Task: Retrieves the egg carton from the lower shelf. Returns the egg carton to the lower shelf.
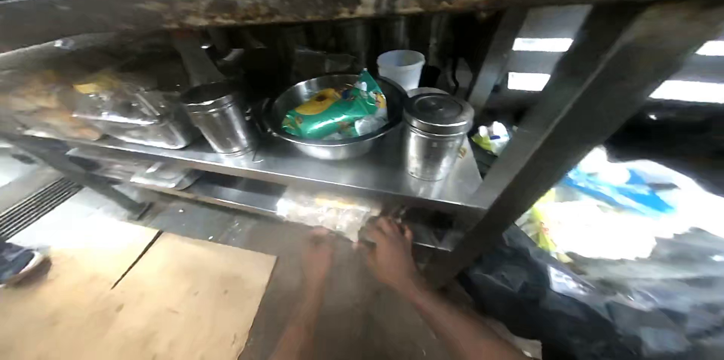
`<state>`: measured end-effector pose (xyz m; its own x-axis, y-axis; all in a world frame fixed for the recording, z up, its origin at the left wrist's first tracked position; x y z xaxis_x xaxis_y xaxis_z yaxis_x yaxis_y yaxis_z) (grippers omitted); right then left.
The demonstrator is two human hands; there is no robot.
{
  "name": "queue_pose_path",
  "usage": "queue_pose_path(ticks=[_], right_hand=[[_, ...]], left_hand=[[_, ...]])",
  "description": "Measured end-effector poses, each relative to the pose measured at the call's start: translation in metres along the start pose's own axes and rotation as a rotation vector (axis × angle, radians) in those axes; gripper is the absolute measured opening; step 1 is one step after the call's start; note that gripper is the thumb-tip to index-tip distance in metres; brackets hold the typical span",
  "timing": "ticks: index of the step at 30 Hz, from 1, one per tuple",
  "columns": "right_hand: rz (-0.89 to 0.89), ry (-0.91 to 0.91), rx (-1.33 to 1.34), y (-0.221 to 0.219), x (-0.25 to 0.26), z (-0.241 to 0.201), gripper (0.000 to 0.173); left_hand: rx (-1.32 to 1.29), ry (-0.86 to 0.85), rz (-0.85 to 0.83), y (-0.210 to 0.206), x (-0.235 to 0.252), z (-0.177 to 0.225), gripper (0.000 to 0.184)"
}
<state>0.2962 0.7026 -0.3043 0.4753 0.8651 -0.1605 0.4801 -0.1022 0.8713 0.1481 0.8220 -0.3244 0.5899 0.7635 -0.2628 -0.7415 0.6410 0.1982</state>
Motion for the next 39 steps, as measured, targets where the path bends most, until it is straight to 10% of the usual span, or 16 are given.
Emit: queue_pose_path(ticks=[8,16,21,30,35,39], right_hand=[[-0.17,-0.006,0.055,-0.004,0.005,-0.003,0.043],[-0.026,0.022,-0.164,-0.004,0.008,-0.008,0.031],[0.438,0.326,-0.411,0.001,0.0,-0.015,0.01],[0.507,0.382,-0.551,0.002,0.006,-0.002,0.029],[0.151,0.092,-0.212,-0.005,0.004,-0.018,0.034],[0.398,0.055,0.005,-0.018,-0.011,-0.039,0.037]], left_hand=[[0.435,-0.512,0.558,-0.03,-0.018,0.003,0.037],[0.58,-0.348,0.466,-0.038,-0.013,0.014,0.017],[0.663,-0.359,0.249,-0.023,-0.008,0.016,0.023],[0.966,-0.474,0.365,0.026,-0.002,0.047,0.022],[0.603,-0.381,0.095,0.009,-0.003,0.033,0.024],[0.111,-0.527,0.054,0.001,-0.004,0.02,0.012]])
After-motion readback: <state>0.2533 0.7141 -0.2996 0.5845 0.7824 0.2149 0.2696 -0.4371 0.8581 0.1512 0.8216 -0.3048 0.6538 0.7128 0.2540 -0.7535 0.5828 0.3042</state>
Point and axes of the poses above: each hand's wrist, its own x-axis towards the middle knuckle, its own y-axis out of the back of the hand, z = x × y, the point moved 8 cm from there along x, towards the middle knuckle, and after that the axes turned 13 degrees about -z, right-handed, at the moved point
